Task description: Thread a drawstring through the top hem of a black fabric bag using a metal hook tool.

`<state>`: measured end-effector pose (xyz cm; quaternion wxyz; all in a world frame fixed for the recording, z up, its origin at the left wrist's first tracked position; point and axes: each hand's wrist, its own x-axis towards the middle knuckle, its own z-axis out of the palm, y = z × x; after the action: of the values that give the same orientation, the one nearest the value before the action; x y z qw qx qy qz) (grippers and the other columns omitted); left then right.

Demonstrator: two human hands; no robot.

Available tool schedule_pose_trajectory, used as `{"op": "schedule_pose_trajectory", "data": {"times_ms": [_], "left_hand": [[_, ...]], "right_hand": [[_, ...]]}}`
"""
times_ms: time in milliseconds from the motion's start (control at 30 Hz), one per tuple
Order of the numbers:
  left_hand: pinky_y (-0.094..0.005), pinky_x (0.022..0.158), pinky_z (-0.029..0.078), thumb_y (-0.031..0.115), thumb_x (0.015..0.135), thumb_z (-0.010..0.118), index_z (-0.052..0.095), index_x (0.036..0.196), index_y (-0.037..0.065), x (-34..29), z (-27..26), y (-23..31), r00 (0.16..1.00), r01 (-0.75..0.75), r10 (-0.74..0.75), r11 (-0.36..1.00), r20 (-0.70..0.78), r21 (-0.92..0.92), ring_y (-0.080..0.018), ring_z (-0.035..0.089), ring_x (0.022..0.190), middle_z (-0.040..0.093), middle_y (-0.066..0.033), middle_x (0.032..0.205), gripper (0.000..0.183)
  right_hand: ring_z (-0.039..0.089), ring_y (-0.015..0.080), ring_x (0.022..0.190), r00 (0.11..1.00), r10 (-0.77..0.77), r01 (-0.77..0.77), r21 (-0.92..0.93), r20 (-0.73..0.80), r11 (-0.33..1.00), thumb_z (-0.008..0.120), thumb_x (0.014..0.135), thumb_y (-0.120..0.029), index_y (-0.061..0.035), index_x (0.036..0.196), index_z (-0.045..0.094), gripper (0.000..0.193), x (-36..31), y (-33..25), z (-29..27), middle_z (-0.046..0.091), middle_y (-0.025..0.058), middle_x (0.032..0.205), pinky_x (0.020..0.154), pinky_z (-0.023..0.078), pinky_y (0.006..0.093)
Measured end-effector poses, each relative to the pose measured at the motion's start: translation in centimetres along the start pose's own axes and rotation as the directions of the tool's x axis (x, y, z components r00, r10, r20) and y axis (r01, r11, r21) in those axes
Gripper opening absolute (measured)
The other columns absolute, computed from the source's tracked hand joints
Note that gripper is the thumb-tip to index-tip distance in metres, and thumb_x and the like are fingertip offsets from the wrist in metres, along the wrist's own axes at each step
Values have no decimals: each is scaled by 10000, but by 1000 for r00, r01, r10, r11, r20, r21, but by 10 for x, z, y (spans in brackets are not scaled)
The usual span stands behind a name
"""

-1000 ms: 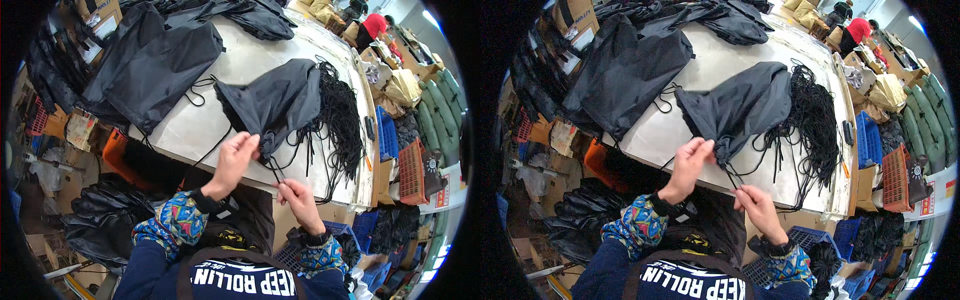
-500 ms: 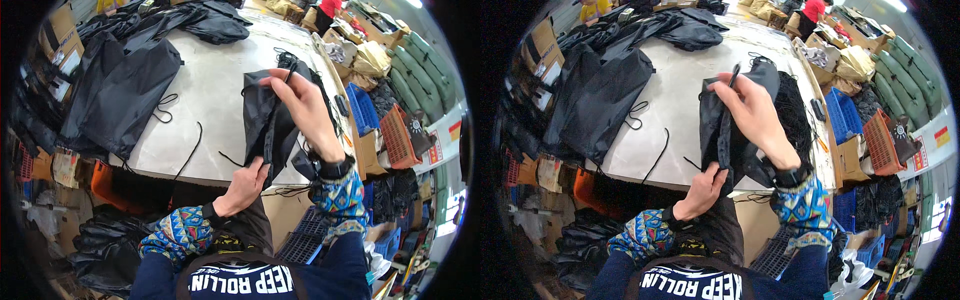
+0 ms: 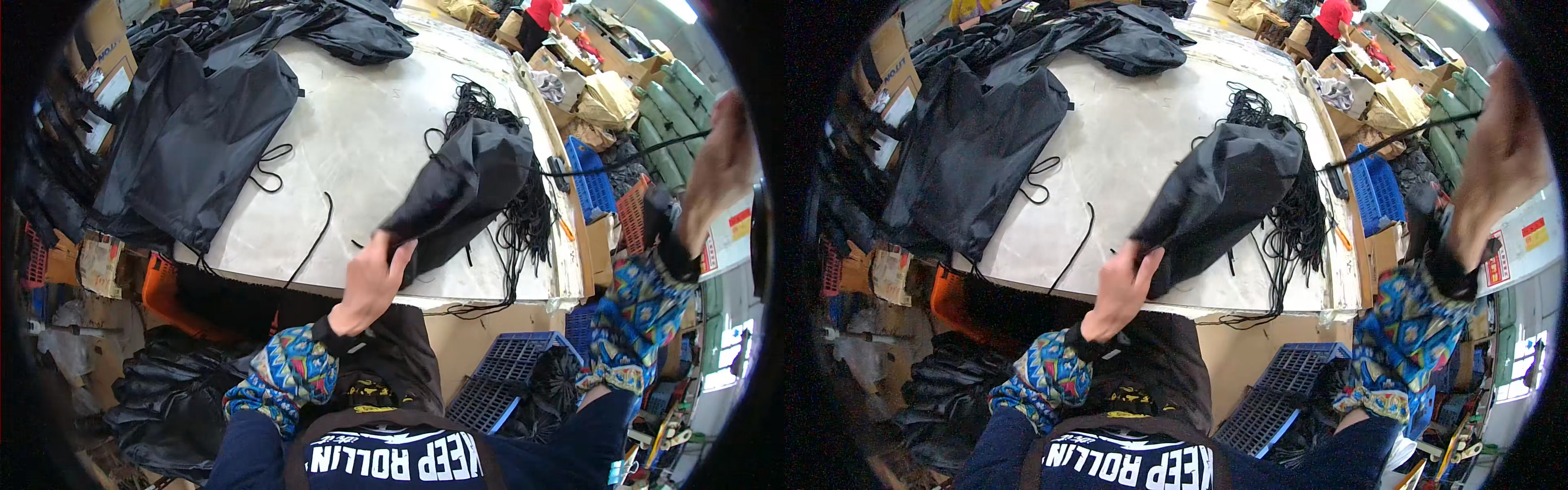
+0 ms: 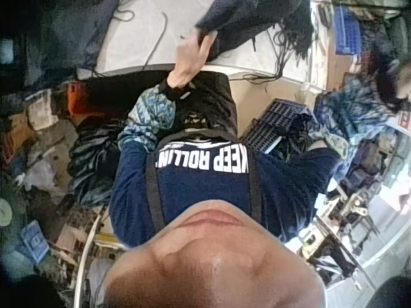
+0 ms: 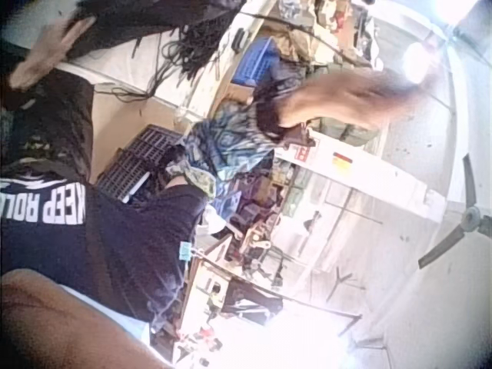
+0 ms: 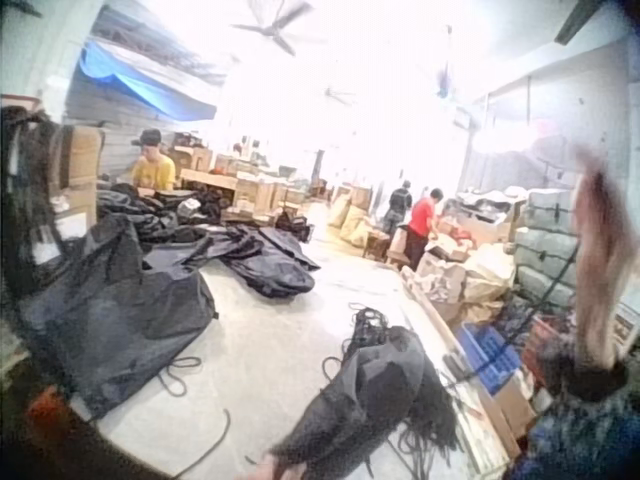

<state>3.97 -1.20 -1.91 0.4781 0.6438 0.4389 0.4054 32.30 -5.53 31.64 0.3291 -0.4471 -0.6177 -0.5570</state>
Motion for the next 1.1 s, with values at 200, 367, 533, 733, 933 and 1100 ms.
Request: {"op": "schedule_pose_trajectory", "data": {"times_ms": [200, 367, 533, 733, 933, 1100], "left_hand": [[-328, 662, 439, 284, 727, 770, 392, 1273, 6, 72, -38, 18, 773, -396, 531, 832, -348, 388, -249, 516, 732, 554, -143, 946, 720], [-352, 638, 468, 340, 816, 682, 578, 1048, -9, 126, -42, 28, 905, -339, 308, 939, -292, -60, -195, 606, 680, 638, -129, 752, 432], [-271, 719, 432, 340, 891, 613, 632, 1002, -34, 146, -81, -18, 865, 17, -168, 952, -473, -306, -129, 523, 776, 625, -53, 935, 391], [-323, 500, 512, 348, 935, 516, 565, 1034, -78, 105, -98, -30, 730, 34, -509, 694, -456, -720, -234, 647, 656, 643, -125, 841, 440], [-305, 495, 520, 290, 916, 548, 552, 1046, -10, 29, -59, 15, 872, 101, -422, 649, -247, -754, -244, 636, 543, 642, -113, 820, 327], [-310, 471, 509, 202, 909, 539, 550, 1041, 13, 6, -71, 20, 912, 144, -368, 700, -181, -700, -237, 627, 521, 641, -103, 823, 231]], "right_hand": [[518, 119, 811, 739, 227, -502, 293, 635, 814, 528, 937, -119, -25, 1239, 562, 318, -81, -100, -14, 568, 33, 902, 723, 413, 217], [390, 60, 646, 336, 259, -927, 269, 906, 261, 504, 958, -175, 36, 1196, 564, 324, -123, -99, -48, 500, 5, 803, 553, 304, 196], [551, 90, 745, 493, 596, -703, -114, 634, 702, 520, 906, -76, 54, 1142, 590, 278, -201, -61, -53, 641, 73, 922, 656, 449, 229], [610, 169, 857, 337, 923, -914, -173, 184, 368, 478, 942, -87, 32, 1072, 623, 228, -299, 57, -100, 659, 94, 976, 764, 481, 276], [558, 206, 674, 560, 230, -536, 136, 796, 833, 643, 844, -241, -45, 1280, 466, 510, -238, -208, -1, 548, 65, 918, 574, 476, 309], [553, 223, 650, 671, 175, -446, 205, 720, 871, 639, 834, -255, -86, 1216, 496, 441, -227, -227, 55, 476, 75, 804, 501, 445, 330]]}}
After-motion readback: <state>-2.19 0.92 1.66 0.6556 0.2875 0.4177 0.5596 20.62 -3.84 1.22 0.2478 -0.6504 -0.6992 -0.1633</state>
